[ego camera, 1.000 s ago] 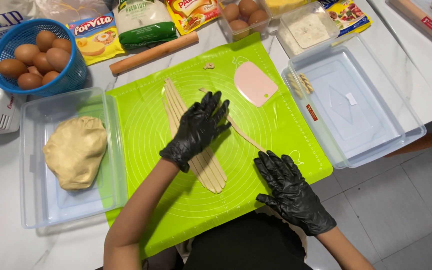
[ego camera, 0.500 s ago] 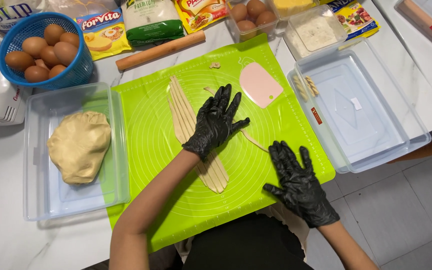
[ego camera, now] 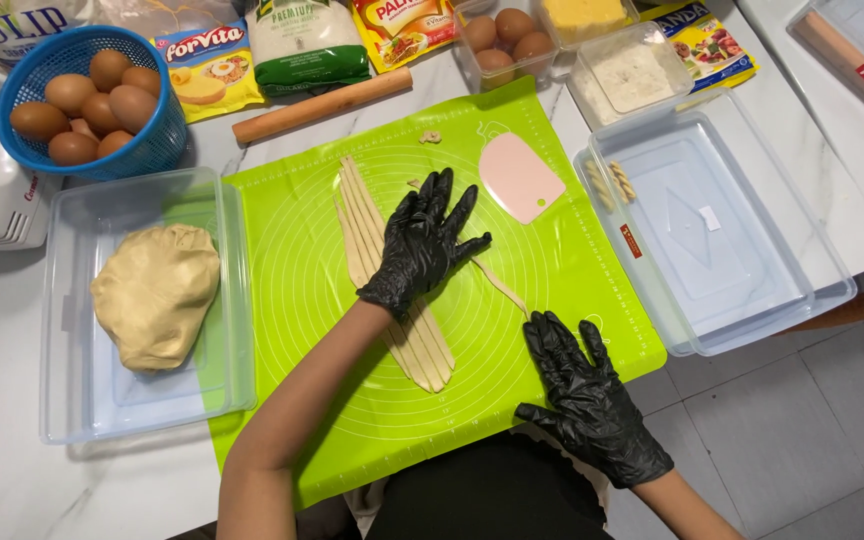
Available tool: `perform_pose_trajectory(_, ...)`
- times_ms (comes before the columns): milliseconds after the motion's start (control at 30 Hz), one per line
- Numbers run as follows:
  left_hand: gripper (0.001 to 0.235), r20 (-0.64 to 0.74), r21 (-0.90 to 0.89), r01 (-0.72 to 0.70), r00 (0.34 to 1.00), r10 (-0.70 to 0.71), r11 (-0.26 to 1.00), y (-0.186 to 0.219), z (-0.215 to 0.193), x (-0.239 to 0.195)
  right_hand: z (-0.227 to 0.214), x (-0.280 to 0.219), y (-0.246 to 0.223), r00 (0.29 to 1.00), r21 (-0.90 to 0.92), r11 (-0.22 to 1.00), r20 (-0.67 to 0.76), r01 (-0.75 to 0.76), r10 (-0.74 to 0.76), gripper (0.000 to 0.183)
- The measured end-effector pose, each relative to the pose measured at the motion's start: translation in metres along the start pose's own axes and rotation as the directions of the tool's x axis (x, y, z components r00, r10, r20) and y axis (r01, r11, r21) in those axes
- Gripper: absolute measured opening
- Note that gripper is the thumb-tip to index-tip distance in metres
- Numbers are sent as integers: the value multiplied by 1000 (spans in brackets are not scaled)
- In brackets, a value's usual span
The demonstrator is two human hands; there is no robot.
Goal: The person twists thin strips of dough into rope-like shapes on a green cutting mat. They place the finished twisted dough pieces into a clear plastic container to the right.
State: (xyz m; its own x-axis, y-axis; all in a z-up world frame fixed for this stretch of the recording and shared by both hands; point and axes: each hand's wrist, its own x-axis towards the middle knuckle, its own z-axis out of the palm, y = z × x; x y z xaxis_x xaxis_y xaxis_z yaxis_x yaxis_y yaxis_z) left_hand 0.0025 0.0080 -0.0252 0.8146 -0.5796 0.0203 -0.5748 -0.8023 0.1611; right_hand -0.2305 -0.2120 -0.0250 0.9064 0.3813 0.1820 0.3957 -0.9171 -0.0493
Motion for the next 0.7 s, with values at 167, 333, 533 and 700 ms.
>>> perform_pose_trajectory(167,76,16,-76,6,1000,-5,997,-11,6,2,0,2,31,996,38,995,-1,-92,92,96)
perform_pose_trajectory(333,73,-6,-56,30,1000,-31,998,-21,-5,0,-17,7,37,989,178,973,21,-147,146,93)
perform_pose_trajectory(533,67,-194,-77,130,971,-143,989,-49,-54,-16,-8,58,20,995,84,994,74,-70,64,101)
perform_pose_trajectory(700,67,-273,-129,166,942,-196,978,-70,-67,-20,-12,62,-22,978,-159,975,166,152,-126,119)
